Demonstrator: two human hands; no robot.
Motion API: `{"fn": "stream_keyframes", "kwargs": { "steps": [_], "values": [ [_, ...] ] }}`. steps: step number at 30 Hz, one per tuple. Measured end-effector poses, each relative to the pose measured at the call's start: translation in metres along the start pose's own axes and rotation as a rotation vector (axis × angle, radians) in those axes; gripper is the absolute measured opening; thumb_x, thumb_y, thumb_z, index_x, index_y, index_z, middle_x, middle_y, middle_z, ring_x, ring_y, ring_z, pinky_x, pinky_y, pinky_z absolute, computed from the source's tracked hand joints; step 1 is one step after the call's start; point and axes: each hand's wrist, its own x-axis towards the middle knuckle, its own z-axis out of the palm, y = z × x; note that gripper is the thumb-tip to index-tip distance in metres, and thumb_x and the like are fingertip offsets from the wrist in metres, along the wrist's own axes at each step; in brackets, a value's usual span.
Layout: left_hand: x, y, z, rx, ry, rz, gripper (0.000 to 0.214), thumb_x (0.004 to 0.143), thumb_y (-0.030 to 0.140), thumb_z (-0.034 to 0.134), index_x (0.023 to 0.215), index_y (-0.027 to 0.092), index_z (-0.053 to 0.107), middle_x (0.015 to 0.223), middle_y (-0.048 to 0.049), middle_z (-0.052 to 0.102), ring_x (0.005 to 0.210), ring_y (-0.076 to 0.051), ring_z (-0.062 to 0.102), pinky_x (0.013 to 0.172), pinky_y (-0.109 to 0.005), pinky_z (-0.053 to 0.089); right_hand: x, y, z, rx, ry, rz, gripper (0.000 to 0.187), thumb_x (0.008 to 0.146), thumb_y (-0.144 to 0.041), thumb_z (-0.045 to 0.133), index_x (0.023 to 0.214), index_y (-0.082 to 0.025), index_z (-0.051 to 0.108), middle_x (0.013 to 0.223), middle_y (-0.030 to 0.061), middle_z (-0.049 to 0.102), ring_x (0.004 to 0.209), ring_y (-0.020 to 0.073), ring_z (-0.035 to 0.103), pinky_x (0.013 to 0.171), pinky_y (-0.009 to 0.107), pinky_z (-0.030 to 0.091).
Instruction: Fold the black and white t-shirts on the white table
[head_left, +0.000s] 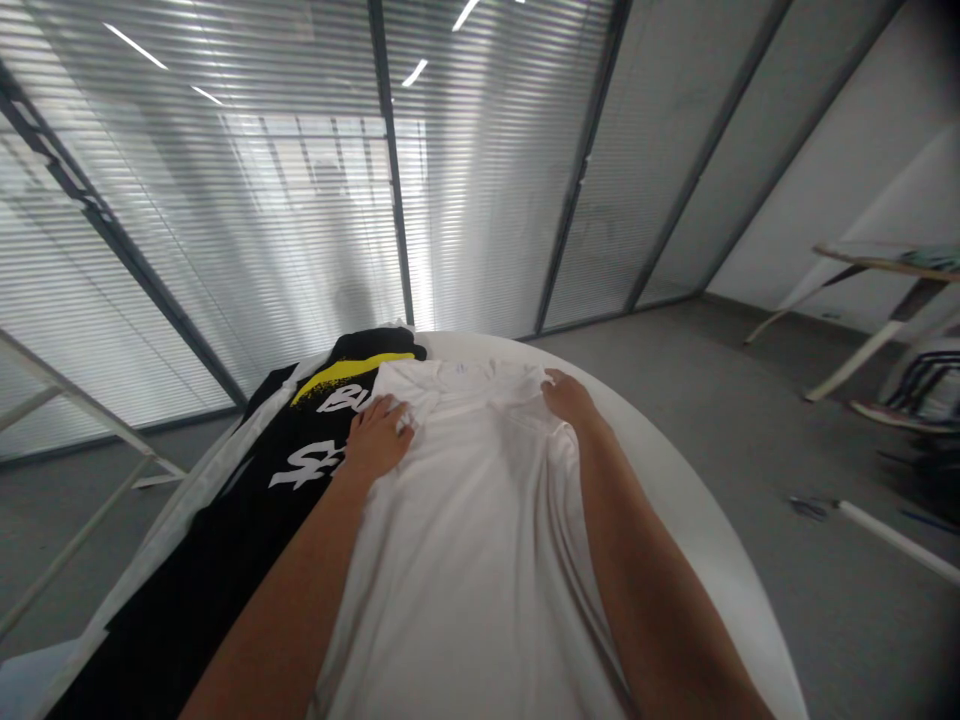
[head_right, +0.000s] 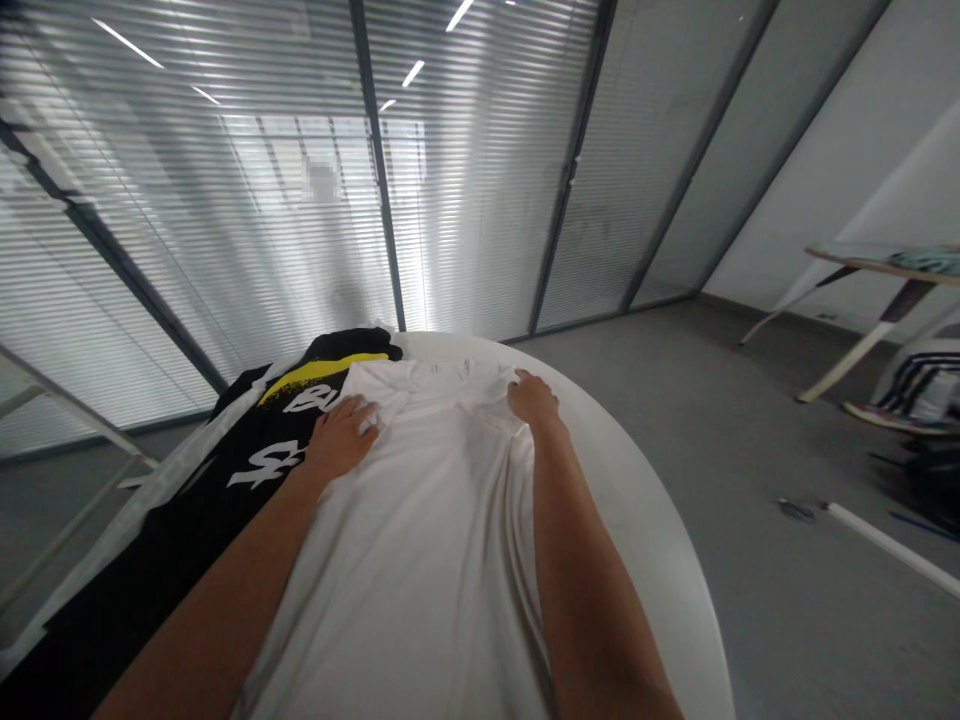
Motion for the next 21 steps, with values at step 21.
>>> {"fn": "stream_keyframes", "kwargs": {
  "steps": [21],
  "values": [
    [0.000,0.002,-0.002,0.033,0.014,0.018,0.049,0.091,0.041,0.039,0.137,0.028,0.048,0.150,-0.0058,0.039,0.140,-0.026,0.030,0.108,-0.047,0.032,-0.025,-0.045,0.016,-0.110,0.057,0.022,0.049,0.086,-0.015,0.037,0.130,-0.017,0.057,0.128,0.0161,0.057,0.118,0.0301,0.048,0.097,0.045,0.036]
  ]
}}
